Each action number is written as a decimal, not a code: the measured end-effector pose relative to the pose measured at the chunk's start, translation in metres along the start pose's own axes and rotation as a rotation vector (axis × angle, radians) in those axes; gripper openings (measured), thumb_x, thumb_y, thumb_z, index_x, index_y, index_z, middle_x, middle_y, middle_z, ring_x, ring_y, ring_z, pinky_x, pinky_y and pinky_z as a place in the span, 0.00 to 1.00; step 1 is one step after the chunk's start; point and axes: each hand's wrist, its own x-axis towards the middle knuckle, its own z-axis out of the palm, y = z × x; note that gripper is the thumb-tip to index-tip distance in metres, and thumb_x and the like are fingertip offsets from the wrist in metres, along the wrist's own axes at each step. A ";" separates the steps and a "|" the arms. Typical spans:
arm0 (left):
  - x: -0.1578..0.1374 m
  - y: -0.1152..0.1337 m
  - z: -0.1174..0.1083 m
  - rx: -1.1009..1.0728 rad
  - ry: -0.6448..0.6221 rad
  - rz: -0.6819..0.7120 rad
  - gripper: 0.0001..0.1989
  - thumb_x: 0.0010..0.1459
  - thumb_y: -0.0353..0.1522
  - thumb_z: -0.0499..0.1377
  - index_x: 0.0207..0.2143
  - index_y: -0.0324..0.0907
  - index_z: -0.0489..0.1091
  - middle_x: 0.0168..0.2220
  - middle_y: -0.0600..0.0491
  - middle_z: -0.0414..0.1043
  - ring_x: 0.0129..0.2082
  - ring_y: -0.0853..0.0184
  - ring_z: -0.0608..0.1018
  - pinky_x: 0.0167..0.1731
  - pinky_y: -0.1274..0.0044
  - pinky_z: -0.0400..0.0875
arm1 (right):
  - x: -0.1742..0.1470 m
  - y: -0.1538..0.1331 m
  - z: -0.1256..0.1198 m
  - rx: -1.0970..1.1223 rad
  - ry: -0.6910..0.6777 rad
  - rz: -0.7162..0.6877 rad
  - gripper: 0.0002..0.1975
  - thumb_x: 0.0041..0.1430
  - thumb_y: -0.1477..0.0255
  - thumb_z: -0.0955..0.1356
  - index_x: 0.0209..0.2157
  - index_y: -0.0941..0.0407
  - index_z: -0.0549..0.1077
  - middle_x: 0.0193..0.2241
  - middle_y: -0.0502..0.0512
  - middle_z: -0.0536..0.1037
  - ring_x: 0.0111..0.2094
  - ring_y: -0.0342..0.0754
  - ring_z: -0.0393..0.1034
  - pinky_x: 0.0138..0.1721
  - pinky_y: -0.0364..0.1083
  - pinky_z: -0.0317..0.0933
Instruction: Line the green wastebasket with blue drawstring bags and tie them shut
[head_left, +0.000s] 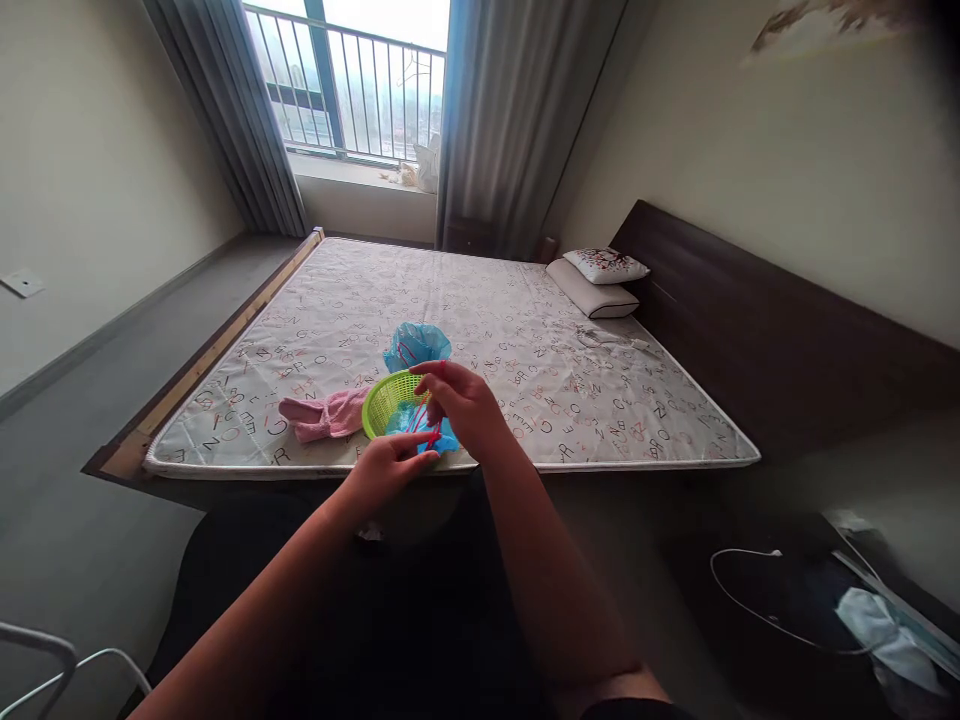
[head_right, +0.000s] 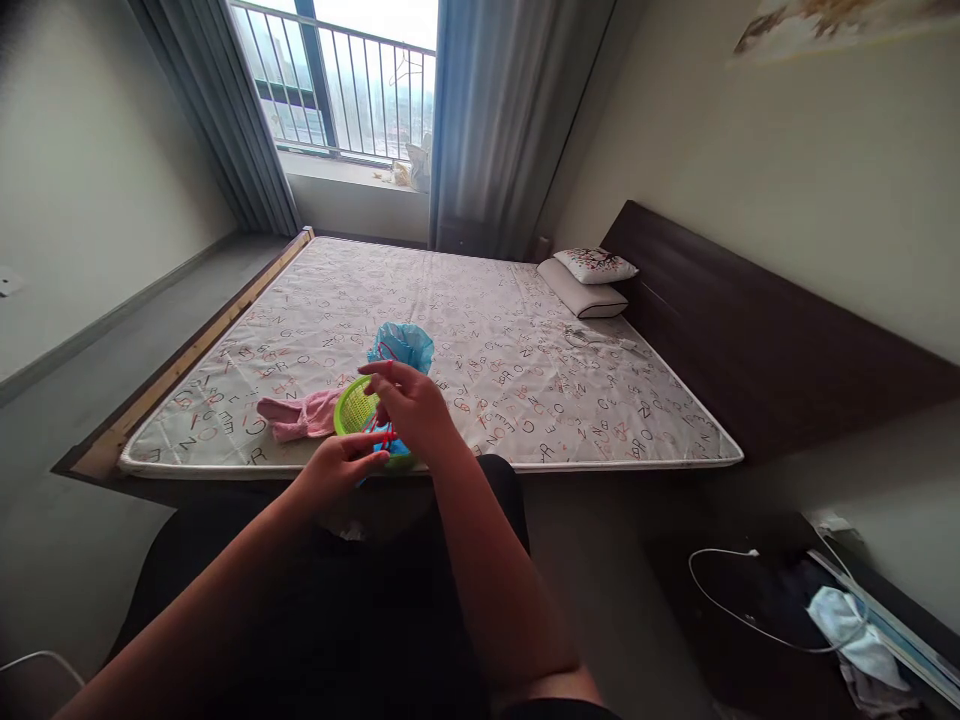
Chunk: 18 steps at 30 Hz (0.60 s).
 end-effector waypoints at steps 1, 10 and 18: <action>0.000 0.001 0.004 0.024 -0.016 0.015 0.25 0.56 0.47 0.68 0.46 0.38 0.87 0.30 0.50 0.83 0.27 0.65 0.75 0.29 0.76 0.67 | -0.003 -0.004 0.004 -0.060 -0.041 -0.030 0.13 0.70 0.65 0.67 0.49 0.51 0.81 0.40 0.50 0.81 0.28 0.40 0.73 0.32 0.43 0.71; -0.001 -0.008 0.004 -0.121 -0.005 0.041 0.23 0.57 0.51 0.68 0.32 0.38 0.81 0.29 0.49 0.78 0.30 0.65 0.75 0.32 0.75 0.69 | -0.006 -0.009 -0.032 -0.369 -0.596 -0.085 0.34 0.67 0.58 0.73 0.71 0.48 0.68 0.68 0.57 0.74 0.70 0.56 0.67 0.71 0.58 0.62; -0.002 -0.019 -0.010 -0.405 -0.084 -0.105 0.26 0.56 0.54 0.70 0.33 0.38 0.79 0.23 0.53 0.72 0.20 0.72 0.67 0.21 0.79 0.59 | 0.012 0.045 -0.039 -0.436 -0.469 0.027 0.20 0.65 0.76 0.69 0.56 0.50 0.81 0.44 0.52 0.86 0.41 0.46 0.79 0.46 0.48 0.72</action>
